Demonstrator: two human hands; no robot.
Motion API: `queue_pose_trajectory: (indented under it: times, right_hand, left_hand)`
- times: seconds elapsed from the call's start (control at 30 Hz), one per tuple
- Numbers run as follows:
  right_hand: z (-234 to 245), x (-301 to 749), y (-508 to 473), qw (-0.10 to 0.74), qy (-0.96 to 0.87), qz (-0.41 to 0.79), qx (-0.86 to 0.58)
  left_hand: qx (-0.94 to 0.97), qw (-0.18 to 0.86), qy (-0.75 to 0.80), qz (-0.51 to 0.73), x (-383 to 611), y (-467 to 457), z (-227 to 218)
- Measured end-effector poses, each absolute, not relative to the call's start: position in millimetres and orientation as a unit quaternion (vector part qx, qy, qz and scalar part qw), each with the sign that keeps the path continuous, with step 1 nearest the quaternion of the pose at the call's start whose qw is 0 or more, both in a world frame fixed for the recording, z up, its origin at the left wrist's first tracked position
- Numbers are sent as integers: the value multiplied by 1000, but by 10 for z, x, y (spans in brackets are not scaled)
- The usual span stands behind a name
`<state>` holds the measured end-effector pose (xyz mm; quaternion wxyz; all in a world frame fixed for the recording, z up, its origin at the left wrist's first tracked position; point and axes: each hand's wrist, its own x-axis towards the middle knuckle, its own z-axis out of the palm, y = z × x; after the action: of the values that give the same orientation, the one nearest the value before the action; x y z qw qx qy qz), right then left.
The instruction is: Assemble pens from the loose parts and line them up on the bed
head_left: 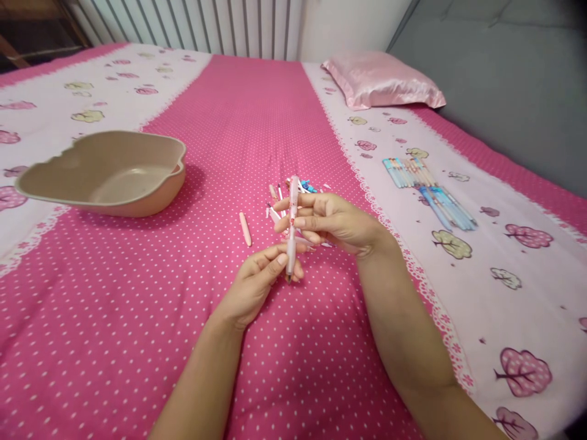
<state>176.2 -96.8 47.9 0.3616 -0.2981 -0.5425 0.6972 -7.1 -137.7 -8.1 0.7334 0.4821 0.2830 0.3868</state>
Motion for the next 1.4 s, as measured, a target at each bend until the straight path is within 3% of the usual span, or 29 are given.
queue_pose_trajectory:
  times: [0.5,1.1,1.4]
  right_hand:
    - [476,1732,-966,354,-519,714,-307]
    - [454,1732,-966,374,-535,651,-386]
    - [519,1660,-993,435,-499,617,-426]
  left_hand:
    - [465,745,260,402,-67,-1381,-106]
    - [459,745,269,401,-69,-1381,-115]
    - [457,739,289,402,-67,-1388,-118]
